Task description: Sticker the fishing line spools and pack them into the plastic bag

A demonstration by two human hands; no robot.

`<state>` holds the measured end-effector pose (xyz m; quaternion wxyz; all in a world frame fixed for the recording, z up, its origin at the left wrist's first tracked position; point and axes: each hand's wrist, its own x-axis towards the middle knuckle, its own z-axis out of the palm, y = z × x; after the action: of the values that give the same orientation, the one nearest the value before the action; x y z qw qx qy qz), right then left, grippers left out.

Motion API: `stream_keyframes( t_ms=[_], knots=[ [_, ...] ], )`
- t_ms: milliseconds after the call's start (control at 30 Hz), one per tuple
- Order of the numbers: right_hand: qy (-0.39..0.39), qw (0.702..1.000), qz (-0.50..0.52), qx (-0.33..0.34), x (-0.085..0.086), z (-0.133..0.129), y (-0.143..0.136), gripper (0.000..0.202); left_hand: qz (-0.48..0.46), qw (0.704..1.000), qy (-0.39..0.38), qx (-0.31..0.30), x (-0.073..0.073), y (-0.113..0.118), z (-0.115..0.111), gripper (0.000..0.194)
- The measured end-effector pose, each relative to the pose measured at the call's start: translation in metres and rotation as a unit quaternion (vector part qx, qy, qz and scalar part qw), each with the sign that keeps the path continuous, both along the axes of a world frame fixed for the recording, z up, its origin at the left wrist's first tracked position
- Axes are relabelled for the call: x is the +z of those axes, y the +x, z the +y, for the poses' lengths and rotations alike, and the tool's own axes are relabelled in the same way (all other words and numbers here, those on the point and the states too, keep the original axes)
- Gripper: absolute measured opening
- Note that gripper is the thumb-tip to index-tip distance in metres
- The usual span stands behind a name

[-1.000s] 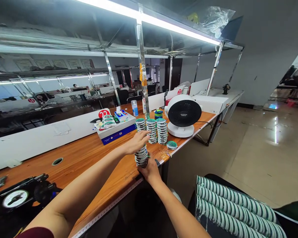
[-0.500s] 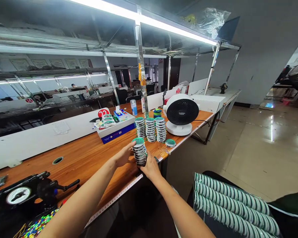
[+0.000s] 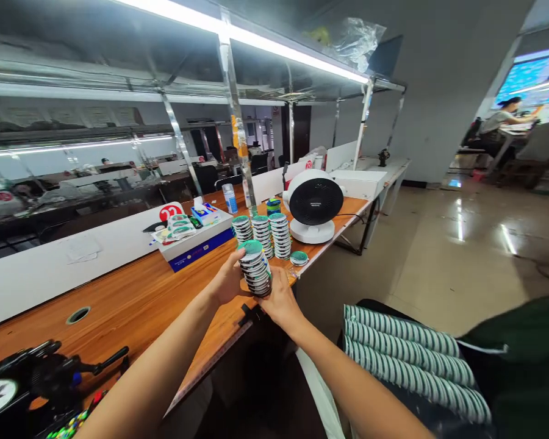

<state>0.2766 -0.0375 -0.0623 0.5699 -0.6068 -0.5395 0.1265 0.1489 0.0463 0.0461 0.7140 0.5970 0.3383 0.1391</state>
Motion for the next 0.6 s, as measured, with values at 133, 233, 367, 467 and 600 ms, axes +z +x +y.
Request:
stream_keyframes(
  t_ms=[133,233,367,467,600],
  knots=[
    [-0.111,0.965,0.216,0.103,0.001,-0.057,0.037,0.092,-0.017,0.995,-0.066,-0.072,-0.023,0.031,-0.024,0.070],
    [-0.202,0.854,0.461,0.132,-0.001,-0.110,0.067,0.079,-0.014,0.979,-0.148,-0.142,-0.055,0.062,-0.054,0.077],
    [-0.229,0.747,0.622,0.051,-0.021,-0.191,0.088,0.067,-0.007,0.955,-0.213,-0.206,-0.115,0.098,-0.112,0.078],
    [-0.203,0.719,0.664,0.002,-0.051,-0.250,0.083,0.068,0.025,0.941,-0.235,-0.243,-0.160,0.112,-0.161,0.079],
    [-0.198,0.712,0.673,-0.027,-0.089,-0.310,0.066,0.076,0.067,0.912,-0.247,-0.319,-0.203,0.121,-0.212,0.087]
  ],
)
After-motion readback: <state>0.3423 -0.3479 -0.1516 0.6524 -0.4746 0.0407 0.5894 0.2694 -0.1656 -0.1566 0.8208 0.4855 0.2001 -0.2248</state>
